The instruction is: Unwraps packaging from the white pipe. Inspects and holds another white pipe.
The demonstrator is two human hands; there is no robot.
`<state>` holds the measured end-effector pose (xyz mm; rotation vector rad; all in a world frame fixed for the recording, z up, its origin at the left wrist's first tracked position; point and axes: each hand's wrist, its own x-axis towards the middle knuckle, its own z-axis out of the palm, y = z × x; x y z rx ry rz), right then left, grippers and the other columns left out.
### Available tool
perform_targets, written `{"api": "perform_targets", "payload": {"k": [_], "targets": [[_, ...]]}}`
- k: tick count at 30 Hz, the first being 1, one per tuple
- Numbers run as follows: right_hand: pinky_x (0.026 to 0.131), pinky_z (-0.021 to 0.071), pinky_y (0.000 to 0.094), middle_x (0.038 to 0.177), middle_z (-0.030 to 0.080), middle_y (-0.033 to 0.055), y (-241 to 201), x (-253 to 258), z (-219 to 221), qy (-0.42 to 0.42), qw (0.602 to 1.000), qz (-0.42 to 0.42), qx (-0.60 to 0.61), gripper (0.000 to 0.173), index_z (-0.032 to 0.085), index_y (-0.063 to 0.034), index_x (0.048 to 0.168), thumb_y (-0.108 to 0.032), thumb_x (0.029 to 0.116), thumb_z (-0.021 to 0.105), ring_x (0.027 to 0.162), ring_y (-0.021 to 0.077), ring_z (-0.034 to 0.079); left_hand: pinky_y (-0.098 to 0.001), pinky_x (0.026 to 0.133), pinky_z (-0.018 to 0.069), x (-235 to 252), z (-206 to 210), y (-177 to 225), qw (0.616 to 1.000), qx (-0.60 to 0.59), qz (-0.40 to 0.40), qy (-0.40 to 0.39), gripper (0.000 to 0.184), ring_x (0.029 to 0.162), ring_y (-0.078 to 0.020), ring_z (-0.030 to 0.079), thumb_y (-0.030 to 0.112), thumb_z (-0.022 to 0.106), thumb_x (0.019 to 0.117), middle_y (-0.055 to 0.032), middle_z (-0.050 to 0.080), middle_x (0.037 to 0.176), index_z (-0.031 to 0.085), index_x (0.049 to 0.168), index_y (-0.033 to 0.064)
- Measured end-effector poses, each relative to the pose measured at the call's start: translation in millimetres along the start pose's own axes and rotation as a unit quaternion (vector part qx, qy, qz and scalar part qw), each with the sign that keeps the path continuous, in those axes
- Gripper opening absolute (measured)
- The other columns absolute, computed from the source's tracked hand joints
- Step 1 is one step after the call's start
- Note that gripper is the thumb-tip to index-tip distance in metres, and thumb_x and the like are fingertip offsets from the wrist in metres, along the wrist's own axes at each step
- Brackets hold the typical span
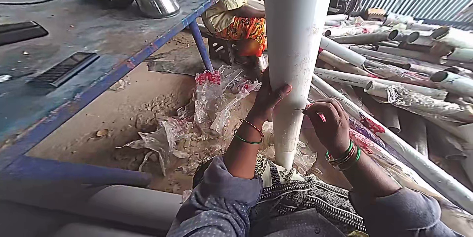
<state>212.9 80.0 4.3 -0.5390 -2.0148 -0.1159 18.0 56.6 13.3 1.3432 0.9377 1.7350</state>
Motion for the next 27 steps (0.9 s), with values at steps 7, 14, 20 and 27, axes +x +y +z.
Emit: {"api": "perform_targets", "payload": {"k": [7,14,20,27], "targets": [[0.078,0.0532,0.023,0.088,0.07,0.0109,6.3,-33.6,10.9,-0.016,0.999,0.046,-0.003,0.013,0.067,-0.0059,0.092,-0.017,0.0968,0.064,0.085,0.0167,0.067,-0.0248,0.094,0.0526,-3.6,-7.1,5.5,0.998,0.019,-0.039,-0.039,0.103,0.114,-0.0042,0.06,0.041,0.076,0.0809,-0.0043,0.055,0.139,0.016,0.16,0.0125],[0.082,0.0521,0.0197,0.088,0.07,0.0082,3.3,-47.6,1.3,-0.076,0.996,0.021,0.042,0.014,0.065,-0.0082,0.092,-0.02,0.0996,0.061,0.088,0.0128,0.067,-0.0198,0.092,0.0534,0.5,-4.6,-3.3,0.996,-0.074,-0.011,-0.045,0.099,0.105,0.0009,0.062,0.037,0.084,0.0734,0.0021,0.06,0.12,0.028,0.147,0.0024],[0.078,0.0539,0.0236,0.089,0.069,0.0073,3.4,-8.1,-0.5,0.0,1.0,-0.015,0.024,0.008,0.065,-0.0099,0.093,-0.016,0.0968,0.067,0.088,0.014,0.068,-0.0167,0.09,0.0518,-4.3,0.7,-2.1,0.996,-0.07,-0.023,-0.058,0.104,0.103,0.0043,0.06,0.038,0.083,0.0729,0.0044,0.058,0.12,0.023,0.15,0.0043],[0.072,0.0574,0.0348,0.086,0.074,0.0098,8.7,-80.3,3.9,-0.13,0.99,-0.03,-0.048,0.018,0.07,-0.0091,0.09,-0.018,0.099,0.057,0.082,0.0247,0.072,-0.0183,0.089,0.0535,-2.0,4.7,-6.9,0.994,-0.085,-0.005,-0.066,0.105,0.101,0.0033,0.062,0.045,0.084,0.0726,0.0051,0.06,0.117,0.024,0.148,0.0045]]}}
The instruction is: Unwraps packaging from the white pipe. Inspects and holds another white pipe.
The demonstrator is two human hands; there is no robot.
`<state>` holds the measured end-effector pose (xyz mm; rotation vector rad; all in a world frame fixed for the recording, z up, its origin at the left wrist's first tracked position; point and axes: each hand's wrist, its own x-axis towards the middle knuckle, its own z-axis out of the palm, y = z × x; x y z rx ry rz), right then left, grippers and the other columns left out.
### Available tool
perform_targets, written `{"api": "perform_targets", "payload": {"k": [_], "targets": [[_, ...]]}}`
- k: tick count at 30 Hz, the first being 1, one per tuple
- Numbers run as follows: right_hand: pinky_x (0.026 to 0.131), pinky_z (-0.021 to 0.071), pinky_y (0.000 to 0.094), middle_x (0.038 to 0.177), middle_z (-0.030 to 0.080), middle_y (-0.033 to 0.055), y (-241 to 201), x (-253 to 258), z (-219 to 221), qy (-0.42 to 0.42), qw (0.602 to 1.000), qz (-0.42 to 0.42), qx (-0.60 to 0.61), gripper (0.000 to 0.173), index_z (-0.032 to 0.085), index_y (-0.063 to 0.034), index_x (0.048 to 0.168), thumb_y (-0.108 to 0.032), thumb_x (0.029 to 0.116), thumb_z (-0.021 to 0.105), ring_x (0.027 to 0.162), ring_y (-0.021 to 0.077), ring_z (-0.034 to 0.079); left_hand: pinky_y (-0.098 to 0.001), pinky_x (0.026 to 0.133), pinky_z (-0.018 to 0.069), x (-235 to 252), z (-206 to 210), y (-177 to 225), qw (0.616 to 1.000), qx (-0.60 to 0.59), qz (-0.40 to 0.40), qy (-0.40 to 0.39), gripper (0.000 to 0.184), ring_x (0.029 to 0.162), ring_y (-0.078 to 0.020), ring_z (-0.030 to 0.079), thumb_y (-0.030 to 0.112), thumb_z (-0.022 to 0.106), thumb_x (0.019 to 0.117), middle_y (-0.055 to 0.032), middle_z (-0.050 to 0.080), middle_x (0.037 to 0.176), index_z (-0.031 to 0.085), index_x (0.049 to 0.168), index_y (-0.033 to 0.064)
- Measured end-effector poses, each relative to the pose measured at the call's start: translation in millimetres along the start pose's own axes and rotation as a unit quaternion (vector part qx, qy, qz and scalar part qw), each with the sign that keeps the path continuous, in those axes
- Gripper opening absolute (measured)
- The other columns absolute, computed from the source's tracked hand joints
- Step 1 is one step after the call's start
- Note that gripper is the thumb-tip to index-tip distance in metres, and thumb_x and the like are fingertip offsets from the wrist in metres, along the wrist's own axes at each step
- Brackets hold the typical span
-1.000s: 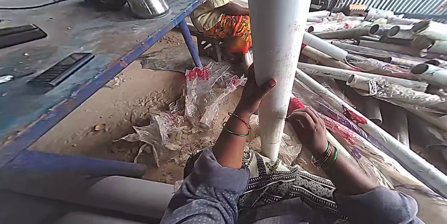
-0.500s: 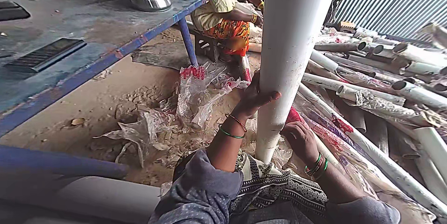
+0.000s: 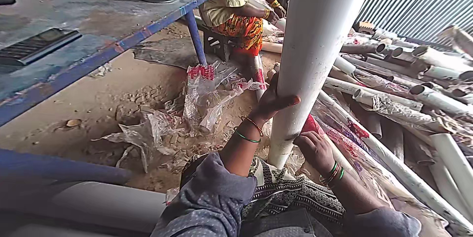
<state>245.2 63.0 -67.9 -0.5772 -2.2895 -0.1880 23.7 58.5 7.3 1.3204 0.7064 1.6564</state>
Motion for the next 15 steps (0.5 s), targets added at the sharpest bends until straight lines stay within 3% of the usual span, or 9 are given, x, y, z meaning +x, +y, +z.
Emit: {"api": "perform_targets", "payload": {"k": [5,8,11,15], "targets": [[0.078,0.0536,0.0243,0.089,0.07,0.0079,-5.6,40.5,-28.0,0.091,0.994,0.036,0.039,0.011,0.065,-0.01,0.095,-0.019,0.1001,0.062,0.087,0.0148,0.068,-0.0172,0.09,0.0517,-2.4,8.1,5.0,0.999,0.015,-0.016,0.03,0.101,0.102,0.0032,0.06,0.035,0.083,0.0757,0.0008,0.059,0.12,0.024,0.151,0.003],[0.075,0.0544,0.028,0.091,0.069,0.0095,-2.5,56.6,-29.2,0.132,0.991,0.024,0.027,0.007,0.065,-0.0093,0.096,-0.015,0.0991,0.064,0.087,0.0173,0.068,-0.0154,0.092,0.0513,2.6,6.8,-1.4,1.0,0.017,0.004,0.017,0.102,0.104,0.0052,0.06,0.038,0.082,0.0732,0.0023,0.057,0.119,0.023,0.147,0.0003],[0.074,0.055,0.0281,0.088,0.071,0.0086,-1.1,37.7,-13.6,0.106,0.994,0.017,0.011,0.01,0.067,-0.0096,0.093,-0.017,0.0989,0.064,0.084,0.0188,0.069,-0.0182,0.094,0.0514,3.5,9.0,-5.1,0.999,0.016,0.008,0.029,0.107,0.107,0.0019,0.06,0.036,0.084,0.0714,-0.0025,0.057,0.124,0.023,0.151,0.0004],[0.075,0.0568,0.0351,0.087,0.073,0.0112,-1.7,-12.9,12.2,0.013,0.999,0.029,-0.019,0.017,0.071,-0.008,0.092,-0.017,0.0997,0.059,0.083,0.0258,0.071,-0.0204,0.091,0.0522,5.1,12.0,-5.4,0.997,0.058,-0.006,0.051,0.11,0.105,-0.0001,0.06,0.042,0.084,0.0682,-0.006,0.058,0.125,0.025,0.152,0.0015]]}}
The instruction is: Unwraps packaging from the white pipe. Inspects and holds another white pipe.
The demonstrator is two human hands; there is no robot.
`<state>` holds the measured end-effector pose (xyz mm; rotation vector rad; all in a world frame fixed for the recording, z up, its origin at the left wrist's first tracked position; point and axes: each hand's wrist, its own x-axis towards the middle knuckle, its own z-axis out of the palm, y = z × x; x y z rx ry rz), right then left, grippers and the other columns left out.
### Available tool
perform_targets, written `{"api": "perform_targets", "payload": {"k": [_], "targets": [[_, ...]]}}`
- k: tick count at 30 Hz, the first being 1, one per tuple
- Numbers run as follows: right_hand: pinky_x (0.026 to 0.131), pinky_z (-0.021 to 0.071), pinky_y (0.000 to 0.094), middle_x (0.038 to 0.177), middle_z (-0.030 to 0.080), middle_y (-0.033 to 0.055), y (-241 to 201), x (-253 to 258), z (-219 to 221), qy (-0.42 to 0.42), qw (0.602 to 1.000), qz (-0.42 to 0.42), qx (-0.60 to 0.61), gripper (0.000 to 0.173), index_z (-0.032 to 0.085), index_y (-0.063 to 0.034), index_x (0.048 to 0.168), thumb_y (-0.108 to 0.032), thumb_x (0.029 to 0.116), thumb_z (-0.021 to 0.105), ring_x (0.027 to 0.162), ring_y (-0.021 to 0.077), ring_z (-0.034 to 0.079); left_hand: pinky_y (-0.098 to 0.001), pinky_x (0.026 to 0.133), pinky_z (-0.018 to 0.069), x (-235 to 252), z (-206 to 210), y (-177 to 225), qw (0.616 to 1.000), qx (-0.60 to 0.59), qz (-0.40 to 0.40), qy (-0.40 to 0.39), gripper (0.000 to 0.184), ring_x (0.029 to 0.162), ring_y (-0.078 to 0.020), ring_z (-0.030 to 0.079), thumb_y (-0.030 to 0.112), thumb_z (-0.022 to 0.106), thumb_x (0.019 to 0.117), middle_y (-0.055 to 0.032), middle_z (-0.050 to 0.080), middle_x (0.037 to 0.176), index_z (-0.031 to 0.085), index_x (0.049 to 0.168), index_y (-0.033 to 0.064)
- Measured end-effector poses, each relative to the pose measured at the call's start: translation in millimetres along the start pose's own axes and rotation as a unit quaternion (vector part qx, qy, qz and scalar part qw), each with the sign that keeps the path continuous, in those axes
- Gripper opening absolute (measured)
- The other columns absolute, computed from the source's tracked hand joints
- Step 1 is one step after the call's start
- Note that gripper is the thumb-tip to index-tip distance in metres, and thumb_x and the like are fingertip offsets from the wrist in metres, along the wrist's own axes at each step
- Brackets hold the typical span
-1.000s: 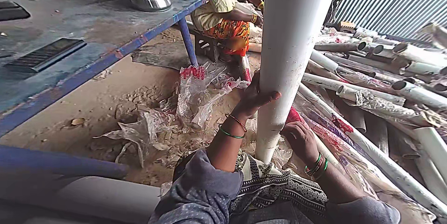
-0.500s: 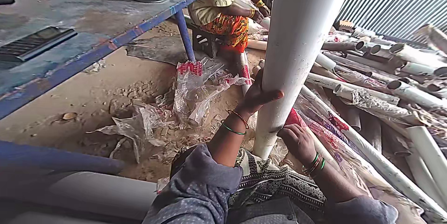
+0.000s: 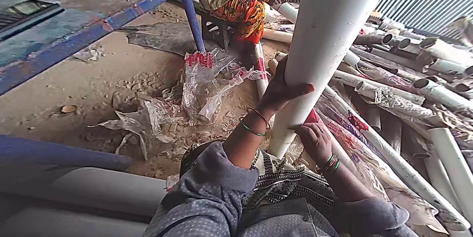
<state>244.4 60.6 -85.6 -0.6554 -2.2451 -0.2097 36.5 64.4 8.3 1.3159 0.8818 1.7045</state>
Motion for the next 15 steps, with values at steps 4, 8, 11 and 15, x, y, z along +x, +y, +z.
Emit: {"api": "perform_targets", "payload": {"k": [4,8,11,15], "targets": [[0.075,0.057,0.0336,0.087,0.074,0.0109,-0.6,-4.2,-0.9,-0.026,0.999,0.015,0.023,0.017,0.071,-0.0075,0.088,-0.015,0.0977,0.059,0.084,0.0246,0.072,-0.0221,0.092,0.0521,2.0,0.2,0.0,1.0,0.016,-0.01,0.012,0.109,0.105,-0.0021,0.06,0.043,0.084,0.0683,-0.0073,0.058,0.126,0.026,0.153,0.0035],[0.077,0.054,0.0236,0.088,0.069,0.0092,-1.3,31.1,-17.9,0.065,0.996,0.02,0.055,0.011,0.064,-0.0084,0.094,-0.017,0.0998,0.063,0.085,0.0158,0.067,-0.0203,0.093,0.0512,0.9,0.5,-1.4,1.0,0.016,0.004,0.012,0.11,0.107,-0.0005,0.059,0.047,0.084,0.068,-0.0059,0.057,0.126,0.027,0.151,0.002],[0.075,0.0544,0.0266,0.087,0.069,0.0103,1.1,34.6,-15.4,0.083,0.996,0.011,0.034,0.01,0.065,-0.0075,0.094,-0.016,0.0986,0.064,0.084,0.0188,0.068,-0.0195,0.092,0.0514,0.3,3.1,-1.3,1.0,0.008,0.008,0.009,0.109,0.105,-0.0001,0.06,0.043,0.083,0.0685,-0.0061,0.058,0.124,0.026,0.151,0.0009],[0.073,0.057,0.0342,0.085,0.072,0.0119,2.6,-3.6,5.5,0.006,1.0,0.007,0.018,0.015,0.068,-0.0068,0.092,-0.016,0.1001,0.06,0.081,0.0248,0.07,-0.0212,0.091,0.0523,0.0,4.3,2.1,1.0,0.007,0.004,0.013,0.105,0.105,-0.0021,0.06,0.038,0.083,0.069,-0.0074,0.058,0.125,0.028,0.151,0.003]]}}
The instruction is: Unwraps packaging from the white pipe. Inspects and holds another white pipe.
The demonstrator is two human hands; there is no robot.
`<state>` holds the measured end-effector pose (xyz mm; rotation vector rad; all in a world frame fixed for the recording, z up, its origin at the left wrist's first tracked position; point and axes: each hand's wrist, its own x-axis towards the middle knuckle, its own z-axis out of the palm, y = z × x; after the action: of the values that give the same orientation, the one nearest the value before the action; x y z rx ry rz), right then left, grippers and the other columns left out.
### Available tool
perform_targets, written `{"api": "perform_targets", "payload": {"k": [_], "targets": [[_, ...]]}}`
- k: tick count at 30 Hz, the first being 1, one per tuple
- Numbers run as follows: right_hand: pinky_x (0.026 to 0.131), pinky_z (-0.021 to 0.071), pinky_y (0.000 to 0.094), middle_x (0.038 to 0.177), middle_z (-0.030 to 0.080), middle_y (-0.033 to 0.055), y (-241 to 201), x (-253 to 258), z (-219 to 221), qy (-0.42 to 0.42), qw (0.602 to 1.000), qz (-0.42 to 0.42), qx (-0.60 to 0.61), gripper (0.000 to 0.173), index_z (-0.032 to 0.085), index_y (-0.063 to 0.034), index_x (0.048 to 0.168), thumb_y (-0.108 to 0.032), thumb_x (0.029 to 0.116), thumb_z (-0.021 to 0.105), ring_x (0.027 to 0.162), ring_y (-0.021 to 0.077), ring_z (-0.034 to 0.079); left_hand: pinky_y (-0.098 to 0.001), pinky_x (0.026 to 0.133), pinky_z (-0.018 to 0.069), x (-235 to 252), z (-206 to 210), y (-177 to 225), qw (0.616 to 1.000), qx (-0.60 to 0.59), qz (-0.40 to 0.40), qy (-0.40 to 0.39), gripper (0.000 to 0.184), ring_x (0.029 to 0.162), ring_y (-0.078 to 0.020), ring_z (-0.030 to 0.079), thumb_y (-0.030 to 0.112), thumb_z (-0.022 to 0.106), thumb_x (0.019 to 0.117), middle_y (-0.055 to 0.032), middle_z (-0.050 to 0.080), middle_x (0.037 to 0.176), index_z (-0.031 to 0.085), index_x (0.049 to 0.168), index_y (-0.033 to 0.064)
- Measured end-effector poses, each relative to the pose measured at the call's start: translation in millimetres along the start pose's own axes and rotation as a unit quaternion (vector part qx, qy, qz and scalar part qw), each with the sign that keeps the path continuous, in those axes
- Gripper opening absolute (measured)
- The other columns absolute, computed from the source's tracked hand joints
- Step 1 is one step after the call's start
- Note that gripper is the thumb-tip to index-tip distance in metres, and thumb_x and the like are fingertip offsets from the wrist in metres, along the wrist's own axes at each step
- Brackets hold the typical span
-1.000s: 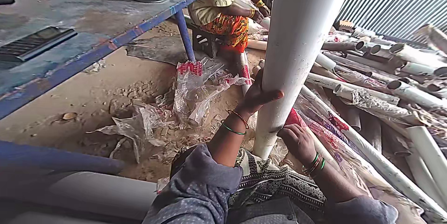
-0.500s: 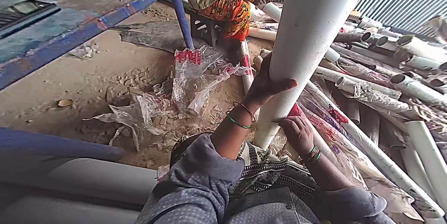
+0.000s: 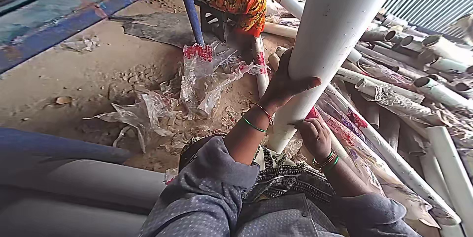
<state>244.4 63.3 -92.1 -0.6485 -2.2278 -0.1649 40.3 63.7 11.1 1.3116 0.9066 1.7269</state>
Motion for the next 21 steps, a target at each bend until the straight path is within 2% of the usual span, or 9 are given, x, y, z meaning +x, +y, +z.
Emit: {"api": "perform_targets", "payload": {"k": [2,4,6,9,13,16,21], "targets": [[0.07,0.058,0.0391,0.085,0.072,0.0131,2.1,-23.3,7.9,-0.062,0.998,0.005,-0.006,0.018,0.069,-0.0056,0.09,-0.016,0.0992,0.058,0.08,0.0288,0.072,-0.0216,0.091,0.0522,-0.4,1.9,-0.1,1.0,0.006,0.002,0.006,0.106,0.105,-0.0023,0.06,0.039,0.084,0.0693,-0.0079,0.058,0.126,0.028,0.151,0.0032],[0.069,0.0581,0.0399,0.085,0.073,0.013,0.5,-28.3,7.0,-0.082,0.997,0.015,-0.003,0.018,0.07,-0.0052,0.087,-0.014,0.0976,0.058,0.081,0.029,0.073,-0.0213,0.092,0.052,0.2,3.8,-1.5,1.0,0.005,0.012,0.012,0.105,0.106,-0.0022,0.06,0.039,0.084,0.0694,-0.008,0.058,0.127,0.028,0.151,0.0024],[0.075,0.0572,0.0349,0.085,0.073,0.0117,-2.6,-10.2,-2.7,-0.033,0.999,0.029,0.015,0.016,0.07,-0.0063,0.088,-0.015,0.0976,0.06,0.083,0.0251,0.072,-0.0214,0.091,0.0525,0.6,4.4,-1.3,1.0,0.004,0.017,0.018,0.104,0.105,-0.0026,0.061,0.037,0.084,0.0699,-0.0082,0.058,0.125,0.029,0.15,0.0022],[0.077,0.0547,0.0268,0.088,0.068,0.0099,-3.0,24.6,-20.5,0.059,0.998,0.019,0.027,0.01,0.064,-0.0084,0.094,-0.017,0.0996,0.063,0.086,0.0183,0.068,-0.0198,0.092,0.052,-1.8,7.8,-2.6,0.999,0.019,0.019,0.021,0.104,0.105,-0.001,0.06,0.037,0.084,0.0714,-0.0077,0.058,0.125,0.027,0.151,0.0011],[0.077,0.0551,0.0271,0.09,0.068,0.011,0.9,30.2,-19.0,0.085,0.996,0.007,0.024,0.008,0.065,-0.0074,0.095,-0.014,0.0991,0.064,0.088,0.0188,0.068,-0.0202,0.094,0.051,-2.7,13.0,-0.6,0.998,0.046,0.016,0.033,0.107,0.109,-0.0018,0.06,0.04,0.084,0.0707,-0.0092,0.058,0.128,0.027,0.151,0.0003],[0.074,0.0563,0.0308,0.086,0.071,0.0101,2.8,7.8,-7.9,0.039,0.999,0.023,0.013,0.012,0.068,-0.008,0.092,-0.016,0.0987,0.062,0.084,0.0212,0.07,-0.0224,0.092,0.0523,-3.5,16.0,-2.3,0.998,0.044,0.015,0.051,0.104,0.107,-0.0038,0.061,0.037,0.084,0.0701,-0.0099,0.059,0.125,0.028,0.15,0.0007],[0.069,0.0586,0.0421,0.086,0.073,0.0137,4.4,-28.4,7.6,-0.077,0.997,0.007,-0.007,0.018,0.071,-0.0057,0.09,-0.015,0.0986,0.059,0.081,0.0307,0.073,-0.0244,0.093,0.0527,-3.0,20.3,-2.8,0.996,0.058,0.011,0.065,0.108,0.108,-0.0049,0.061,0.044,0.085,0.0688,-0.0091,0.059,0.126,0.029,0.151,0.002]]}}
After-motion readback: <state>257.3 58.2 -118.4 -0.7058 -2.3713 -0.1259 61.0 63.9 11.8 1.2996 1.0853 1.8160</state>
